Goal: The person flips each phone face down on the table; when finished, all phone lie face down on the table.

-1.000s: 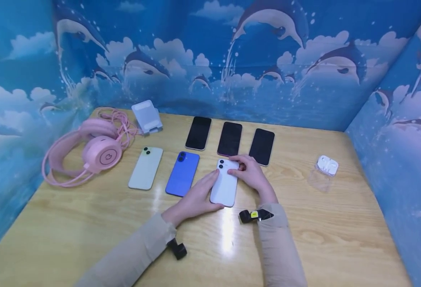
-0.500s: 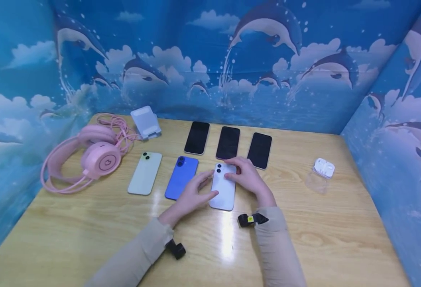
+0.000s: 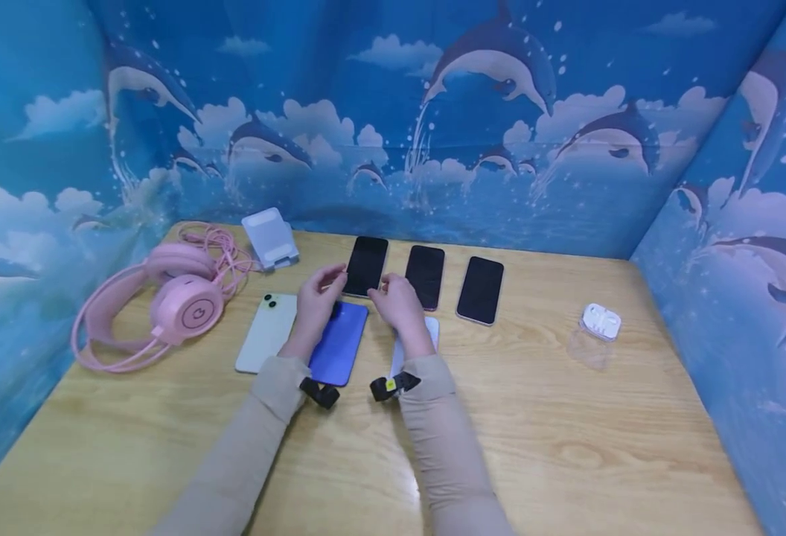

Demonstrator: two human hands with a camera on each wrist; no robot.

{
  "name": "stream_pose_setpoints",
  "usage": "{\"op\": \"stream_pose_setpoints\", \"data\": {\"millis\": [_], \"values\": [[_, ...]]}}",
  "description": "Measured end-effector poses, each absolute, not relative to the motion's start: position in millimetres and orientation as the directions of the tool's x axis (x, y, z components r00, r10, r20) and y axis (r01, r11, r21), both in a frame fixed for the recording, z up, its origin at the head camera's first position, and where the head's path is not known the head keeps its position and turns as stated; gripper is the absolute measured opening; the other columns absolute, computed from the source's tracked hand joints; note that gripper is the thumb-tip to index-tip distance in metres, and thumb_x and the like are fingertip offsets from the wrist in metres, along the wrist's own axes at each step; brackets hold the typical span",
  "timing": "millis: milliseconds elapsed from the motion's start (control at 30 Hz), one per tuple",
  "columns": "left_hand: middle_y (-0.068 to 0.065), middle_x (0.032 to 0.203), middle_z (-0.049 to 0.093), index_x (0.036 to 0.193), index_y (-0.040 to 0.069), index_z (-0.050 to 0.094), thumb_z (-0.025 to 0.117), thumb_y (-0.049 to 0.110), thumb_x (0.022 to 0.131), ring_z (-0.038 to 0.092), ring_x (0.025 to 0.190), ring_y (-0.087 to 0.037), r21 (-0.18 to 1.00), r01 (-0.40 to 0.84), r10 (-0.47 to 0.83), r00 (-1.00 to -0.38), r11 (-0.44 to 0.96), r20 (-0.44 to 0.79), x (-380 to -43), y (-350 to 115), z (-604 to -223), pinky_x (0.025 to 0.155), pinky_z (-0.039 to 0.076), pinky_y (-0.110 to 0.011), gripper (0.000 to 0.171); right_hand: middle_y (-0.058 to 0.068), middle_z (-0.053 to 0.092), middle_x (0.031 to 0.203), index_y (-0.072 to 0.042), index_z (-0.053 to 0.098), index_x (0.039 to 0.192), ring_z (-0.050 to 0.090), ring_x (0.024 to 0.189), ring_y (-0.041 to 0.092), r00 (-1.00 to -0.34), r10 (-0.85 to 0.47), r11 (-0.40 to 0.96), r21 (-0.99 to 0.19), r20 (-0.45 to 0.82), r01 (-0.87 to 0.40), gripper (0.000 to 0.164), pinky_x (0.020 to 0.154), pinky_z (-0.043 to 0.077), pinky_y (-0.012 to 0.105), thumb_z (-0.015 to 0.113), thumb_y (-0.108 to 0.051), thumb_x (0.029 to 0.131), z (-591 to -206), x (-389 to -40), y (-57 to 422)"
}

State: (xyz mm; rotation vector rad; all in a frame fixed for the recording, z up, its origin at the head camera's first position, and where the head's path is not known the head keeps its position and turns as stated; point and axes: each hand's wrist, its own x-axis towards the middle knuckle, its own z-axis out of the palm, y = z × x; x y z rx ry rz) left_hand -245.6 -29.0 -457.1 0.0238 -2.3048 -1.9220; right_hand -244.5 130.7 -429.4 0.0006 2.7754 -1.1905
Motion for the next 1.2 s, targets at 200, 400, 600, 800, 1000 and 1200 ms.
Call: {"op": "stream_pose_setpoints", "data": {"millis": [200,400,600,800,1000,1200], "values": [[-0.008,0.115,0.060,0.127,0.009,0.060,0.063,0.019,0.093,0.056,0.105,-0.022,0.931,0.061,-0.127,-0.985,0.360,0.114,-245.5,-36.6,-474.0,0.092,0.046,-0.036,0.036,0.021,0.054,0.118,0.004,0.052,0.131,0.053,0.108,0.032,-0.992,0.036,0.766,-0.635,-0.123,0.107,0.053,0.090,0.046,0.043,0.059,-0.032,0.093,-443.9,-247.7,108.3],[-0.023,0.119,0.055,0.128,-0.005,0.056,0.068,0.017,0.087,0.049,0.111,-0.038,0.714,0.171,-0.025,-0.966,0.679,0.256,-239.7,-33.4,-483.7,0.095,0.039,-0.047,0.048,0.023,0.045,0.131,-0.002,0.039,0.144,0.053,0.111,0.036,-0.982,0.097,0.842,-0.513,-0.160,0.167,0.067,0.086,0.049,0.048,0.059,-0.039,0.092,-448.6,-237.9,96.9],[-0.022,0.115,0.057,0.121,-0.004,0.062,0.067,0.014,0.086,0.050,0.107,-0.040,0.704,0.187,-0.005,-0.965,0.685,0.261,-241.9,-31.4,-481.6,0.092,0.040,-0.047,0.039,0.024,0.048,0.125,0.000,0.043,0.141,0.055,0.107,0.035,-0.988,0.112,0.821,-0.549,-0.109,0.154,0.066,0.086,0.049,0.046,0.062,-0.037,0.091,-450.6,-239.3,95.7],[-0.016,0.113,0.059,0.120,0.000,0.062,0.067,0.014,0.088,0.050,0.108,-0.033,0.735,0.120,-0.029,-0.982,0.667,0.187,-249.1,-31.4,-474.5,0.093,0.040,-0.042,0.036,0.017,0.055,0.106,0.005,0.056,0.125,0.053,0.099,0.030,-0.984,0.166,0.589,-0.793,-0.069,0.156,0.050,0.087,0.046,0.041,0.068,-0.024,0.087,-452.1,-247.4,101.5],[-0.015,0.111,0.059,0.121,0.000,0.062,0.067,0.016,0.089,0.051,0.105,-0.031,0.748,0.096,-0.043,-0.986,0.657,0.163,-251.1,-27.0,-473.1,0.091,0.042,-0.041,0.036,0.012,0.052,0.101,0.007,0.055,0.121,0.051,0.098,0.027,-0.971,0.225,0.443,-0.880,-0.077,0.173,0.041,0.091,0.044,0.036,0.067,-0.011,0.086,-451.5,-249.8,103.5],[-0.016,0.115,0.060,0.122,0.000,0.062,0.063,0.023,0.092,0.051,0.108,-0.031,0.733,0.104,-0.031,-0.985,0.672,0.168,-255.6,-27.0,-474.9,0.093,0.042,-0.042,0.037,0.007,0.050,0.099,0.005,0.051,0.128,0.049,0.079,0.013,-0.978,0.179,0.108,-0.986,-0.109,0.129,0.042,0.061,0.043,0.021,0.065,-0.004,0.089,-452.6,-256.5,103.7]]}}
